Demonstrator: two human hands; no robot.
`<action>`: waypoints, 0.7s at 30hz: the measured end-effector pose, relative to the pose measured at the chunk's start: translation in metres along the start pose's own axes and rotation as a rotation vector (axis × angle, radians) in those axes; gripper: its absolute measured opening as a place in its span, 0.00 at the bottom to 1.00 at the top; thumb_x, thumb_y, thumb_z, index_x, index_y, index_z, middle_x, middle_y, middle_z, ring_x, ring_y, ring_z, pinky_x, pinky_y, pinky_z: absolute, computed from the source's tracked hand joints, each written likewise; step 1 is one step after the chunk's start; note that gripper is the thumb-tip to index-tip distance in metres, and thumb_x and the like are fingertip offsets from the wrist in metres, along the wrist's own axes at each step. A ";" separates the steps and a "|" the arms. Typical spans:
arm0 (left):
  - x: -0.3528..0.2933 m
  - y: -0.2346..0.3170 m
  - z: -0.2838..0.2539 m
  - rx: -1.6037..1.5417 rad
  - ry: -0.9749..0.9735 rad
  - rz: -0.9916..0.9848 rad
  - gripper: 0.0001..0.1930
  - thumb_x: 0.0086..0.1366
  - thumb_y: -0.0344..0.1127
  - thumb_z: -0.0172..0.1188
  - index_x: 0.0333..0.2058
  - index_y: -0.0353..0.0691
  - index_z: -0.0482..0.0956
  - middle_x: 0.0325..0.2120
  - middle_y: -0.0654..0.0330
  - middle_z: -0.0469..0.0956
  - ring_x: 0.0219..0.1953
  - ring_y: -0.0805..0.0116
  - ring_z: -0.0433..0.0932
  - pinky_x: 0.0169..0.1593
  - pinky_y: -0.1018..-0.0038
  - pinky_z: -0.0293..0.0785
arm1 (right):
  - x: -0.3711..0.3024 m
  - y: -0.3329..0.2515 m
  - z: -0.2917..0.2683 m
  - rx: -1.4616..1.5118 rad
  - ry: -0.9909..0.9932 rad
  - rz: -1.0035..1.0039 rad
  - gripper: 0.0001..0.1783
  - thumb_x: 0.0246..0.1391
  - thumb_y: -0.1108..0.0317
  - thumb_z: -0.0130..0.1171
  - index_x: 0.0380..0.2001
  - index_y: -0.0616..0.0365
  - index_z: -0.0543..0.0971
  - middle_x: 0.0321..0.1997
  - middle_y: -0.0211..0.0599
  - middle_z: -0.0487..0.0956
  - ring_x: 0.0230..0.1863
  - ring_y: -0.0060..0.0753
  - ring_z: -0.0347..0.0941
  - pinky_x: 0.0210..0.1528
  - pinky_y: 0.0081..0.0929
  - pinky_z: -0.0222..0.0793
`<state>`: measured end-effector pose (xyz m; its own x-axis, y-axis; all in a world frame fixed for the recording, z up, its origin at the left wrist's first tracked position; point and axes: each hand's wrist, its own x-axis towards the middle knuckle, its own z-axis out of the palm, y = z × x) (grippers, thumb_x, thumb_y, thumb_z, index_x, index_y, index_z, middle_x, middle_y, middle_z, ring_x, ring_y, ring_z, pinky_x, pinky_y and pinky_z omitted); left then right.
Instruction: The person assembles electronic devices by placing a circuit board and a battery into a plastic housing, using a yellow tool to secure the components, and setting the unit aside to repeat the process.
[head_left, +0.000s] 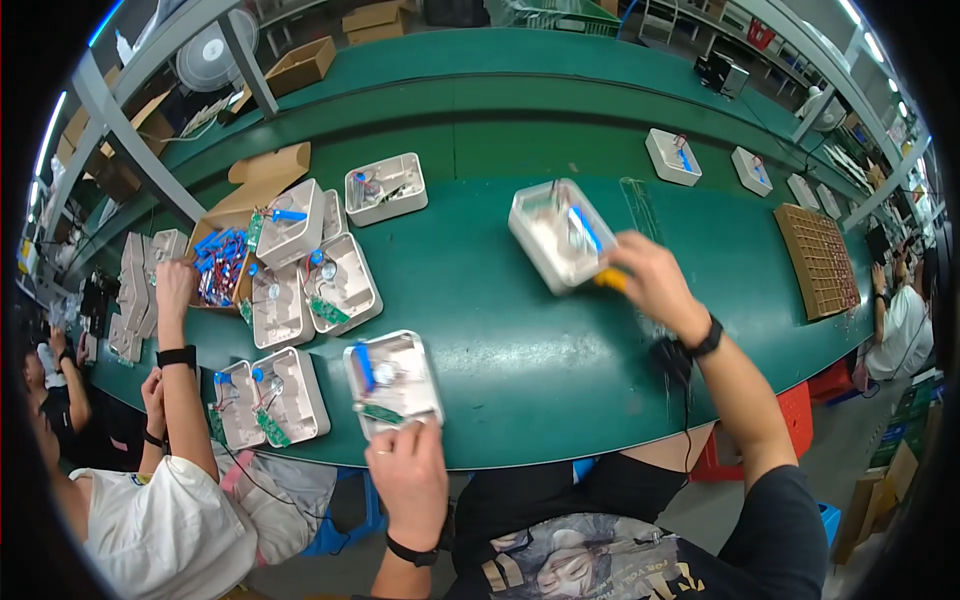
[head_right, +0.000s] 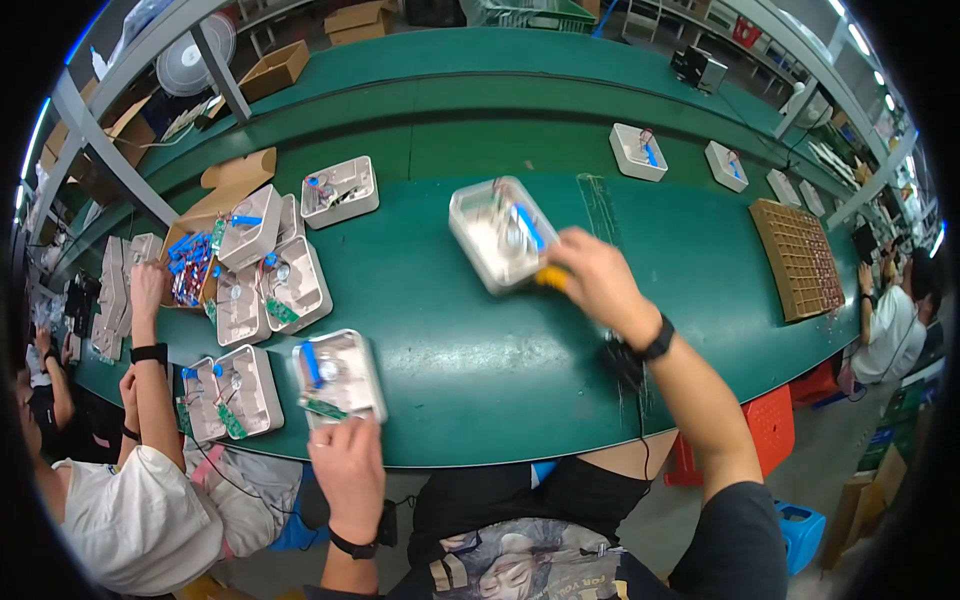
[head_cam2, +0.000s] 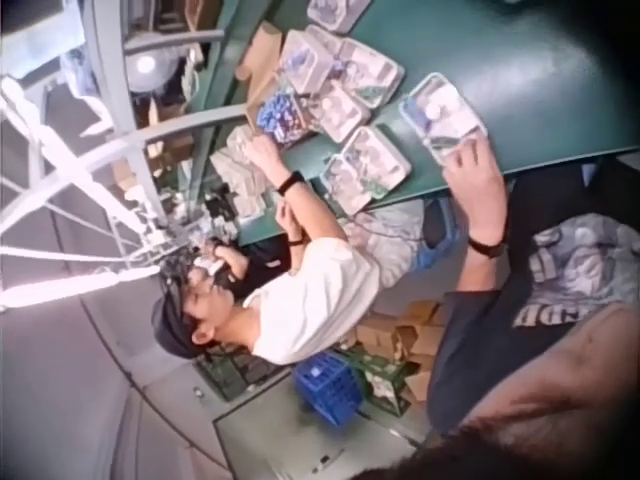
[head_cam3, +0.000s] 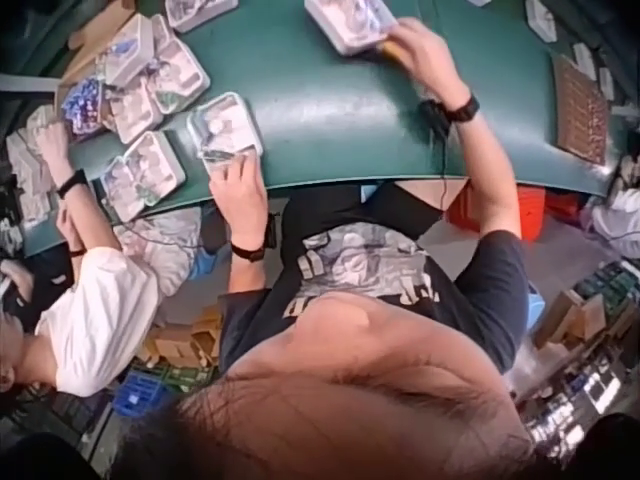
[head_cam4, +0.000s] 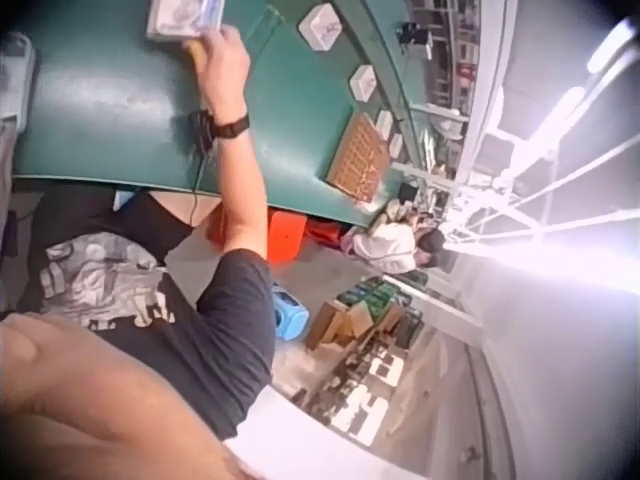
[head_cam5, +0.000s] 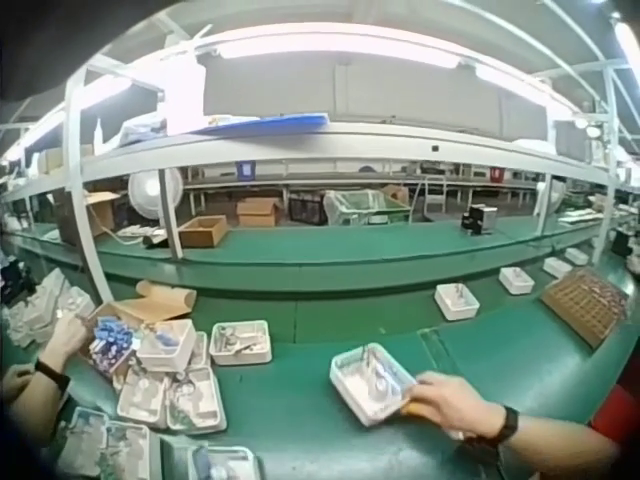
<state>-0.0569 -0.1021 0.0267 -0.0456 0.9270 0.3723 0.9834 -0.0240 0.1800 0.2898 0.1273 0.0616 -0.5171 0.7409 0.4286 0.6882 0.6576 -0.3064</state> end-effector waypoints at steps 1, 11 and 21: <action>-0.001 0.011 -0.003 -0.063 -0.030 0.063 0.14 0.63 0.31 0.69 0.48 0.44 0.87 0.43 0.63 0.83 0.44 0.59 0.77 0.50 0.60 0.74 | 0.019 0.016 0.001 -0.010 0.049 0.038 0.10 0.57 0.78 0.65 0.42 0.57 0.85 0.46 0.48 0.83 0.48 0.57 0.81 0.50 0.44 0.80; 0.015 0.038 -0.020 -0.418 -0.100 0.400 0.12 0.60 0.32 0.73 0.43 0.46 0.89 0.43 0.64 0.84 0.46 0.58 0.78 0.50 0.61 0.76 | 0.123 0.143 0.039 -0.383 0.021 0.364 0.14 0.59 0.70 0.68 0.48 0.53 0.86 0.47 0.45 0.85 0.49 0.57 0.83 0.50 0.51 0.79; 0.061 0.008 0.019 -0.466 0.032 0.019 0.09 0.61 0.34 0.75 0.36 0.37 0.86 0.46 0.54 0.83 0.48 0.48 0.79 0.51 0.58 0.77 | 0.031 -0.039 0.019 0.460 -0.418 -0.241 0.26 0.57 0.71 0.72 0.60 0.51 0.84 0.57 0.40 0.81 0.62 0.47 0.75 0.64 0.40 0.73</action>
<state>-0.0483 -0.0390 0.0336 -0.0411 0.9130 0.4059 0.8005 -0.2130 0.5602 0.2374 0.1270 0.0704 -0.8468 0.4956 0.1930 0.2894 0.7338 -0.6147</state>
